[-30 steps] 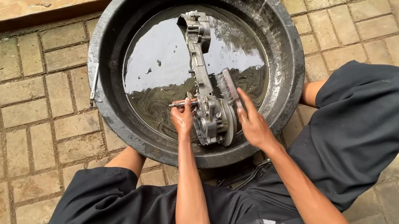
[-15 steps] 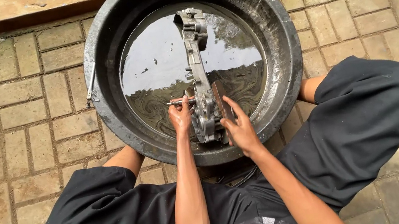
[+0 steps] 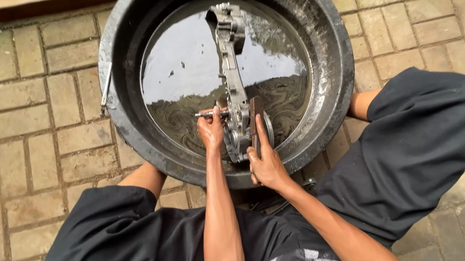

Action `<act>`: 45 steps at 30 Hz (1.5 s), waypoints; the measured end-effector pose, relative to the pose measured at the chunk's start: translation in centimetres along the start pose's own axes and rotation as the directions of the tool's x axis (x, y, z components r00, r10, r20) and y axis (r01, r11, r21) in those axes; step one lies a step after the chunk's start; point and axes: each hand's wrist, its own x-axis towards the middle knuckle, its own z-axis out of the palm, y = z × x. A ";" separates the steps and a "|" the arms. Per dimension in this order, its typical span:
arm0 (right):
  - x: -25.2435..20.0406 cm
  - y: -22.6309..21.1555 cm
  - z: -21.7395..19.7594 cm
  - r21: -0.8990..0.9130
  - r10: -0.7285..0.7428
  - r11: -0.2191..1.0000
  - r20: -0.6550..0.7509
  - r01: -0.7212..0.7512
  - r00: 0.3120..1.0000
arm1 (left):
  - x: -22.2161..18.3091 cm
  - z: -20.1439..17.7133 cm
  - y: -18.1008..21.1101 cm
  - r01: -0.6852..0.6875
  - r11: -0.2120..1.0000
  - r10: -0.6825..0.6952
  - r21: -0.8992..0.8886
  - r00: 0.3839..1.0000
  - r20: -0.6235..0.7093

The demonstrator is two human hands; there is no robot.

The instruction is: Cleaning a complex metal machine part in a basin of fluid using a wire brush and a small pick to remove grime.

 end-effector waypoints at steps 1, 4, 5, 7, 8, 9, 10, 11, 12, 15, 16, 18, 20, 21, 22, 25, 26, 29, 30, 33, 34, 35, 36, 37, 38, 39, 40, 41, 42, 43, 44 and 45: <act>1.1 -0.2 -0.3 -0.004 -0.005 1.000 0.002 0.005 1.000 | 0.2 0.2 0.2 -0.003 1.000 0.003 -0.006 1.000 -0.003; 3.1 0.2 -0.8 -0.011 0.002 1.000 0.019 -0.002 1.000 | -0.2 -0.1 -0.7 -0.010 0.999 0.010 -0.039 1.000 -0.002; 3.6 0.4 -1.0 -0.017 -0.029 0.999 0.010 0.029 1.000 | 0.2 0.0 -0.8 -0.022 0.998 0.023 -0.054 1.000 0.007; 2.8 0.2 -1.0 -0.025 -0.067 0.997 -0.001 0.067 0.998 | 0.2 0.2 -0.7 -0.040 0.997 0.042 -0.072 0.999 0.018; 1.4 -0.1 -0.7 -0.023 -0.037 0.999 0.002 0.037 0.999 | -0.1 0.2 -0.3 -0.039 0.995 0.041 -0.089 0.999 0.027; 0.1 -0.5 -0.3 -0.022 -0.008 1.000 0.005 0.008 1.000 | -0.2 0.2 0.0 -0.037 0.994 0.041 -0.106 0.999 0.036; -0.2 -0.4 -0.2 -0.024 -0.014 1.000 0.001 0.014 1.000 | 0.0 0.1 0.1 -0.043 0.993 0.047 -0.111 0.998 0.038; -0.5 -0.1 -0.3 -0.019 0.017 1.000 0.020 -0.016 1.000 | -0.1 0.1 0.1 -0.036 0.995 0.039 -0.091 0.999 0.031; -0.8 0.2 -0.4 -0.016 0.048 0.999 0.038 -0.048 0.998 | -0.1 0.1 0.0 -0.029 0.997 0.030 -0.071 0.999 0.024; 1.4 -0.3 -0.8 -0.027 -0.035 0.999 0.008 0.035 0.999 | 1.7 0.4 -3.1 -0.051 0.997 0.053 -0.061 0.998 0.022; 1.4 0.0 -0.8 -0.025 -0.020 0.999 0.016 0.021 1.000 | 1.1 0.0 -3.2 -0.038 0.998 0.039 -0.053 0.999 0.018; 2.5 -0.3 -1.4 -0.019 -0.035 0.999 0.047 0.036 0.998 | 1.2 0.5 -2.1 -0.049 0.995 0.051 -0.083 0.999 0.019; 1.4 -0.6 -1.9 -0.025 -0.024 0.999 0.062 0.025 0.998 | 1.0 1.0 -0.9 -0.056 0.993 0.060 -0.103 0.998 0.033; 0.6 -0.7 -1.7 -0.016 0.000 1.000 0.079 0.001 0.997 | 0.9 0.6 -0.5 -0.056 0.993 0.061 -0.104 0.997 0.049; -0.3 -0.2 -1.3 -0.007 0.005 1.000 0.080 -0.005 0.997 | 0.1 -0.7 -1.0 -0.055 0.994 0.059 -0.093 0.997 0.050; 1.4 -0.4 -2.8 -0.025 0.054 0.998 0.106 -0.052 0.993 | 0.5 0.3 -0.8 -0.047 0.995 0.051 -0.090 0.998 0.046; 3.0 -0.8 -3.4 -0.043 -0.006 0.999 0.115 0.011 0.993 | 0.9 0.5 -1.2 -0.047 0.994 0.051 -0.099 0.998 0.043; 3.6 -2.1 -3.5 -0.030 -0.078 0.996 0.119 0.082 0.990 | 0.7 0.0 -1.6 -0.034 0.997 0.038 -0.075 0.998 0.042; 3.5 -2.8 -3.5 -0.019 -0.092 0.995 0.125 0.095 0.988 | 0.8 0.2 -1.2 -0.017 0.998 0.019 -0.060 0.999 0.032; 0.2 -1.3 -2.9 0.063 0.019 0.998 0.140 -0.028 0.990 | 1.4 0.2 -2.1 -0.007 1.000 0.007 -0.014 1.000 0.017; 0.5 -1.2 -3.1 0.057 0.016 0.998 0.151 -0.025 0.988 | 1.1 0.6 -1.5 -0.006 1.000 0.006 -0.020 1.000 0.006; 0.6 -0.9 -2.8 0.025 0.016 0.999 0.145 -0.019 0.989 | 0.7 0.4 -1.0 0.003 1.000 -0.003 -0.009 1.000 0.002; 0.7 -0.5 -2.6 -0.006 0.015 1.000 0.139 -0.014 0.990 | 0.3 0.2 -0.6 0.011 1.000 -0.011 0.002 1.000 -0.002; 1.8 -1.2 -2.9 -0.003 0.034 0.999 0.140 -0.034 0.990 | 0.5 0.4 -0.6 0.029 1.000 -0.029 0.012 1.000 0.001; 2.8 -1.8 -3.3 -0.093 -0.011 0.995 0.127 0.023 0.992 | 0.6 0.6 -0.7 0.002 1.000 -0.002 0.014 1.000 -0.002; 4.1 -2.5 -3.7 -0.182 -0.065 0.979 0.124 0.087 0.990 | 0.9 0.7 -0.6 -0.031 0.999 0.031 0.012 0.999 -0.011; 4.0 -1.9 -3.3 -0.180 -0.053 0.981 0.128 0.076 0.990 | 0.4 0.2 -1.3 -0.020 1.000 0.020 0.020 1.000 -0.013; 4.4 -1.7 -3.1 -0.185 -0.027 0.982 0.111 0.047 0.993 | 0.7 0.1 -1.4 -0.014 1.000 0.014 -0.016 1.000 -0.006; 4.9 -1.5 -2.9 -0.190 0.000 0.982 0.093 0.018 0.996 | 1.1 0.2 -1.4 -0.008 0.999 0.008 -0.051 1.000 0.002; 2.7 -1.5 -2.9 -0.189 0.019 0.982 0.091 -0.001 0.996 | 0.6 0.1 -2.2 0.008 0.999 -0.008 -0.043 1.000 0.008; 0.6 -1.6 -3.0 -0.190 0.058 0.981 0.107 -0.037 0.993 | 0.2 -0.1 -2.9 0.008 0.998 -0.007 -0.055 1.000 0.008; -0.3 -2.2 -3.1 -0.193 0.067 0.980 0.120 -0.043 0.991 | 1.4 0.5 -2.5 -0.020 0.996 0.020 -0.081 1.000 0.004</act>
